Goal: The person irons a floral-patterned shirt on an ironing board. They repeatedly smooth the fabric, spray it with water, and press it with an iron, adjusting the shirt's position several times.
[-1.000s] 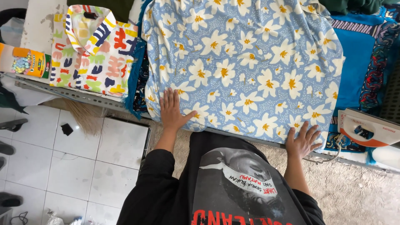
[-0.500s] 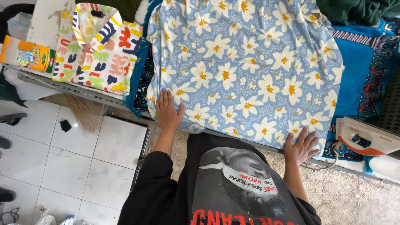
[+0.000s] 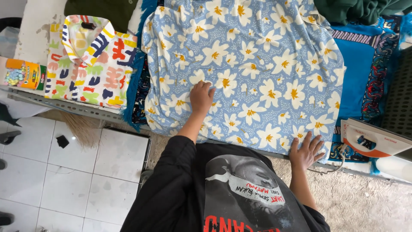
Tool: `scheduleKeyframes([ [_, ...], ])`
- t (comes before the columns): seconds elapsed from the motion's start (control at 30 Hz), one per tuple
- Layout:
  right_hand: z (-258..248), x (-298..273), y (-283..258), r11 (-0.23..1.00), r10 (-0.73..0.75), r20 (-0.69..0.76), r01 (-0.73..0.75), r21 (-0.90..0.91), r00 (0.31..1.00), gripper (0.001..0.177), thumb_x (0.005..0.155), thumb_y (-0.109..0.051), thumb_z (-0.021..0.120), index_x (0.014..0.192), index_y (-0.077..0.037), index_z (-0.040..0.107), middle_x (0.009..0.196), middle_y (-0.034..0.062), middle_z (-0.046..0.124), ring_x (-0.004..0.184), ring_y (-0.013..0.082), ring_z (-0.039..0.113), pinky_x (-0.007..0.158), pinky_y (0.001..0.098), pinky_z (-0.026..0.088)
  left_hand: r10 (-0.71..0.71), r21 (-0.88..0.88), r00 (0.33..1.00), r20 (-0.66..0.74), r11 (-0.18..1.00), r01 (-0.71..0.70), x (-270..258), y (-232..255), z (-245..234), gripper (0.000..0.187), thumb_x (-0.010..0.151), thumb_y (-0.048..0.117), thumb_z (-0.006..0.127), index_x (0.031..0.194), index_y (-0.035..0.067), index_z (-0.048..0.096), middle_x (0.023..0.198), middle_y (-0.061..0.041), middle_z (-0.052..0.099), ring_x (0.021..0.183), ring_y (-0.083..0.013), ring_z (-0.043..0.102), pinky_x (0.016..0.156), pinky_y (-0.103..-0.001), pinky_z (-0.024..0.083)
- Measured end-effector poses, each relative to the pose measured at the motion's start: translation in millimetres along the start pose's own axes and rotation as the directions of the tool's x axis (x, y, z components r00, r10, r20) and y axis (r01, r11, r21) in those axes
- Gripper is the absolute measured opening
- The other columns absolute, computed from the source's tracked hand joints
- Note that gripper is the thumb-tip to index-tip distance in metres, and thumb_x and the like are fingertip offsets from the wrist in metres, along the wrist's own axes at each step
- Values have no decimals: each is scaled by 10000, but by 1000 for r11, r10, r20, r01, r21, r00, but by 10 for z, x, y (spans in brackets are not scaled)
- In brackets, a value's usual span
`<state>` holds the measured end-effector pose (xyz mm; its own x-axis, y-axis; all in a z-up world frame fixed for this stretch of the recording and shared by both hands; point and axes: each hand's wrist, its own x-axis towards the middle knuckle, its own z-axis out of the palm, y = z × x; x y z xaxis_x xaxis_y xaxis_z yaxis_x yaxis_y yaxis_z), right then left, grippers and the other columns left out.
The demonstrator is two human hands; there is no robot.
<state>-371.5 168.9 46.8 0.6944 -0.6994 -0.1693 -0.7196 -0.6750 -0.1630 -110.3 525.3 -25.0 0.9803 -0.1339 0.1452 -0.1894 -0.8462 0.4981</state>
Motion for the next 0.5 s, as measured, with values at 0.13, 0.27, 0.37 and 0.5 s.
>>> scheduleKeyframes([
  [0.13, -29, 0, -11, 1000, 29, 42, -29, -2, 999, 719, 1063, -588, 315, 1663, -193, 285, 1739, 166, 121, 1596, 359, 47, 1226, 640, -13, -54, 79, 996, 73, 996, 48, 95, 96, 2, 70, 955, 192, 688, 926, 151, 736, 873, -8, 625, 819, -197, 683, 719, -327, 555],
  [0.27, 19, 22, 14, 999, 54, 60, -54, 7, 997, 705, 1068, -585, 321, 1661, -205, 289, 1738, 155, 133, 1597, 337, 40, 1231, 616, -28, -179, 144, 972, 152, 977, 158, 124, 89, -23, 128, 988, 179, 627, 903, 125, 706, 872, -18, 612, 773, -188, 691, 683, -326, 574],
  [0.37, -11, 10, -10, 1000, 29, 49, -29, 0, 998, 725, 1066, -588, 330, 1670, -188, 283, 1740, 166, 120, 1597, 357, 45, 1225, 637, -20, -231, 235, 954, 191, 954, 184, 204, 109, -14, 95, 970, 169, 639, 930, 98, 688, 899, -45, 620, 775, -186, 701, 659, -325, 589],
  [0.5, -54, -12, -23, 1000, 25, 58, -25, 0, 998, 698, 1078, -583, 313, 1666, -208, 273, 1739, 148, 118, 1594, 342, 54, 1234, 625, -13, -241, 130, 953, 185, 967, 220, 122, 168, -350, 49, 972, 103, 591, 934, 78, 608, 903, -53, 565, 812, -237, 702, 685, -356, 610],
])
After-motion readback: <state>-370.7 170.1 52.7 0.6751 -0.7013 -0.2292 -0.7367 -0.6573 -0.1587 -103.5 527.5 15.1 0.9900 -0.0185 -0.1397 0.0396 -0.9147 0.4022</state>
